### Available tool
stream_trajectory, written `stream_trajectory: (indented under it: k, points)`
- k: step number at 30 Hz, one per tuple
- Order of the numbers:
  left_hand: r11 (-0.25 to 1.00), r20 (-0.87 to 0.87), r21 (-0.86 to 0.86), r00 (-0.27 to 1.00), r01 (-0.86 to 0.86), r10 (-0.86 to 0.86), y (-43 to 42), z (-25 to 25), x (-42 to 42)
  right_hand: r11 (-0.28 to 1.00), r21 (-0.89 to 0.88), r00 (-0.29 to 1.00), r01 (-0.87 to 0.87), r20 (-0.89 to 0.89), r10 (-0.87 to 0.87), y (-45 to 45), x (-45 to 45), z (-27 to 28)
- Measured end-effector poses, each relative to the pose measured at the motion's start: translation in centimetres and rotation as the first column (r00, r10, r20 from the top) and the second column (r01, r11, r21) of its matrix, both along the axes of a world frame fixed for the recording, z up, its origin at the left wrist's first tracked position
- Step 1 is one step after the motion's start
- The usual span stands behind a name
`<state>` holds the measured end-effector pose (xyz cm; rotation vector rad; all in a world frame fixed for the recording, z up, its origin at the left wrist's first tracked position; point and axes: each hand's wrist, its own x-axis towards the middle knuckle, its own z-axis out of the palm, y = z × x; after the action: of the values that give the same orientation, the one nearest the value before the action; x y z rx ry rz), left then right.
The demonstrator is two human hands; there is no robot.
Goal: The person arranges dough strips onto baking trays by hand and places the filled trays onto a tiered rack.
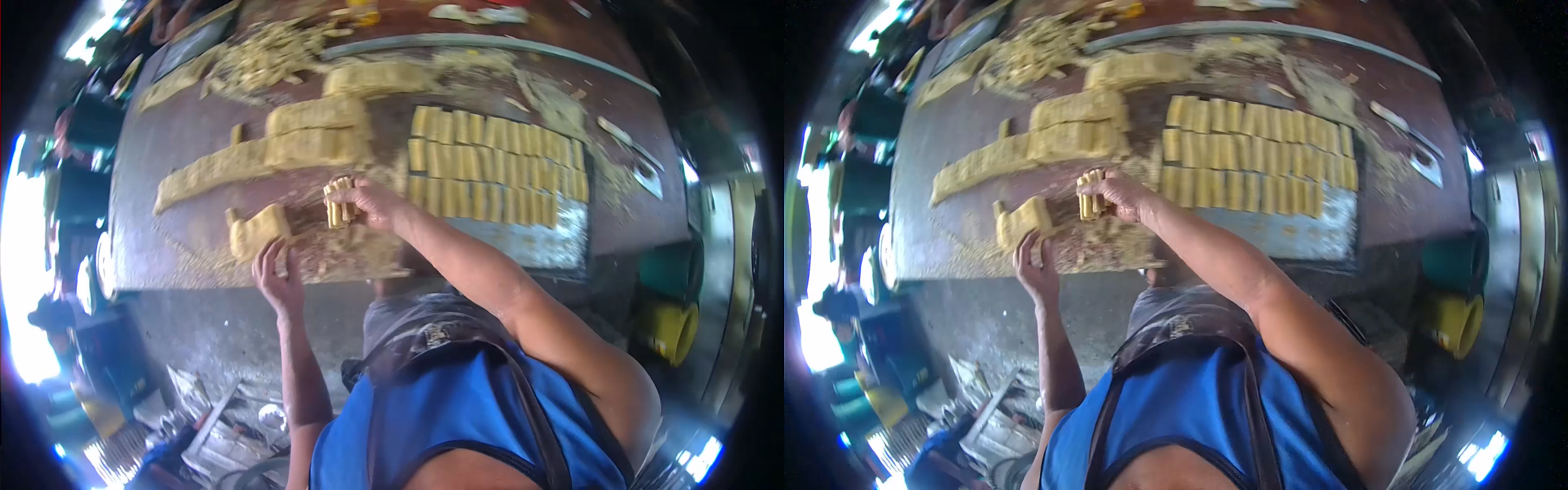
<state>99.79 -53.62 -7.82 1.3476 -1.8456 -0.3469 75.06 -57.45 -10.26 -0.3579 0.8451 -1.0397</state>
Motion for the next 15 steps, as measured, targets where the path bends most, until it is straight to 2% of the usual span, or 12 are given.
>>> stream_trajectory:
  k: [1, 3, 5, 7, 9, 10, 12, 13, 15]
  points:
    - [0.998, -0.015, 0.008, 0.998, 0.054, -0.054, 1.1, -0.5, -1.1, 0.995, -0.073, 0.993, 0.065, -0.089, -0.071, 2.4, -2.9, 1.1]
    - [0.986, -0.111, 0.114, 0.988, 0.119, -0.106, 2.6, -1.9, -4.6, 0.974, -0.070, 0.962, 0.216, -0.153, -0.224, 7.2, -9.9, 2.4]
    - [0.969, -0.124, 0.129, 0.973, 0.210, -0.194, 3.6, -2.0, -9.4, 0.931, -0.145, 0.791, 0.336, -0.493, -0.363, 12.2, -17.6, 2.1]
    - [0.954, -0.122, 0.126, 0.958, 0.273, -0.258, 4.0, -1.4, -13.6, 0.926, -0.073, 0.500, 0.369, -0.825, -0.264, 17.5, -24.9, 1.7]
    - [0.905, -0.145, 0.102, 0.906, 0.413, -0.398, 4.3, -0.8, -19.2, 0.901, -0.028, 0.371, 0.433, -0.905, -0.207, 22.1, -29.7, 2.0]
    - [0.873, -0.114, 0.114, 0.879, 0.474, -0.462, 4.6, -0.3, -22.0, 0.894, -0.033, 0.364, 0.447, -0.906, -0.216, 23.7, -30.8, 2.0]
    - [0.784, -0.055, 0.161, 0.799, 0.599, -0.599, 5.0, 0.3, -27.2, 0.895, -0.057, 0.202, 0.443, -0.966, -0.162, 25.7, -31.9, 2.1]
    - [0.724, -0.029, 0.196, 0.742, 0.661, -0.670, 5.2, 0.3, -29.4, 0.895, 0.042, 0.245, 0.444, -0.966, -0.077, 26.0, -31.8, 2.6]
    - [0.617, -0.017, 0.230, 0.637, 0.752, -0.771, 5.9, 0.4, -33.5, 0.939, 0.060, -0.086, 0.338, -0.992, 0.094, 26.2, -32.0, 1.8]
